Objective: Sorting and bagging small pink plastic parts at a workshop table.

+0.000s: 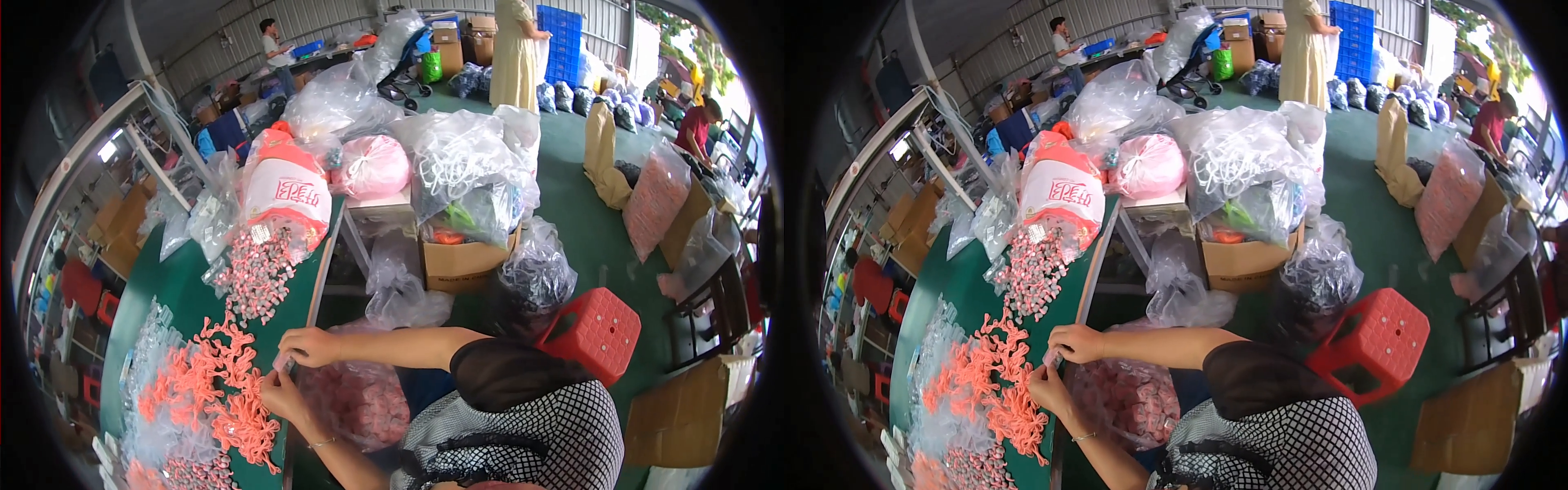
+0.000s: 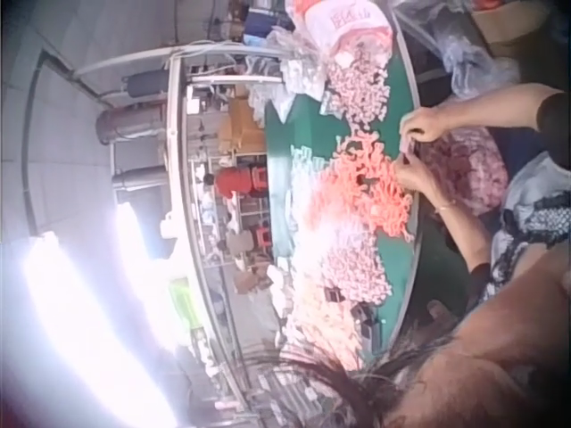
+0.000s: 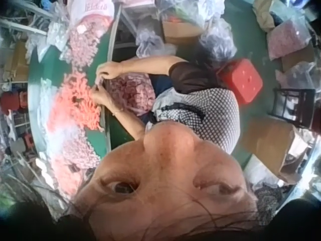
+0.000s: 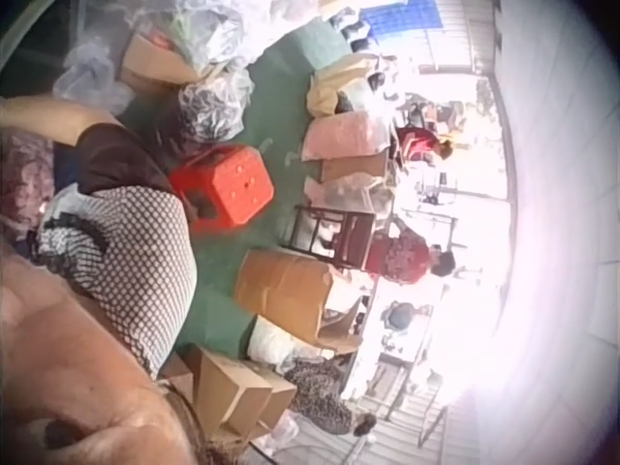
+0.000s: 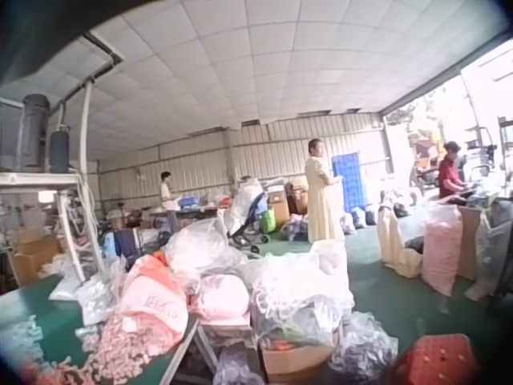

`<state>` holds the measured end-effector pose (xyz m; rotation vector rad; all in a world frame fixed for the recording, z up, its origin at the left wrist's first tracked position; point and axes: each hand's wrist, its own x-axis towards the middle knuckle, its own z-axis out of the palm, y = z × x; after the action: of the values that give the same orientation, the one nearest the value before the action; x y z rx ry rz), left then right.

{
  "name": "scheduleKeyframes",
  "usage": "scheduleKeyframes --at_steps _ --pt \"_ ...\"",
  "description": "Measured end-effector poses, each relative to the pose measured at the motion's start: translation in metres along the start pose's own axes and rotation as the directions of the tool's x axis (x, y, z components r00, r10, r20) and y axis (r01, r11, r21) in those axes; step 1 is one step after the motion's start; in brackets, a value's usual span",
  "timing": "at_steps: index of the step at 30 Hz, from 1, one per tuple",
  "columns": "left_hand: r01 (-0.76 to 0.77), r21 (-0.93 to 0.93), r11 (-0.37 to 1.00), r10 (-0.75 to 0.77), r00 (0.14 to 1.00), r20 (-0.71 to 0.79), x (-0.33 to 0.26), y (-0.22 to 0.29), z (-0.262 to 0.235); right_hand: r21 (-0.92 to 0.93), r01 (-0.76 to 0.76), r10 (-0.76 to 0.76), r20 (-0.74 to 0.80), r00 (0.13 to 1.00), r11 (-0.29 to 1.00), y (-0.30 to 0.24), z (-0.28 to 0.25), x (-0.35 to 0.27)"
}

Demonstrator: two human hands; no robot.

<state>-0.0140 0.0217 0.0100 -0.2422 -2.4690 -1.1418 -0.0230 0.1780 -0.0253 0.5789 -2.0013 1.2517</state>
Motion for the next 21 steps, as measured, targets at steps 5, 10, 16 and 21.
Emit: scheduleKeyframes --at_steps 5,10,16,21 --pt "0.003 0.022 1.0 -0.002 0.999 -0.054 -0.005 0.006 0.004 -0.001 -0.01 0.01 -0.016 1.0 1.0 0.0 -0.002 0.0" --pt "-0.018 0.04 0.999 0.02 0.999 -0.048 -0.004 -0.005 0.009 -0.022 -0.008 0.007 -0.024 1.0 1.0 -0.001 -0.002 -0.001" --pt "0.006 0.016 1.0 -0.006 1.0 -0.03 -0.004 -0.003 0.005 -0.011 -0.015 0.016 0.064 0.998 1.0 0.006 0.001 -0.003" --pt "-0.058 -0.031 0.998 0.06 0.995 0.077 0.002 -0.033 0.007 0.007 0.093 -0.094 0.049 0.994 0.996 0.009 0.0 -0.001"
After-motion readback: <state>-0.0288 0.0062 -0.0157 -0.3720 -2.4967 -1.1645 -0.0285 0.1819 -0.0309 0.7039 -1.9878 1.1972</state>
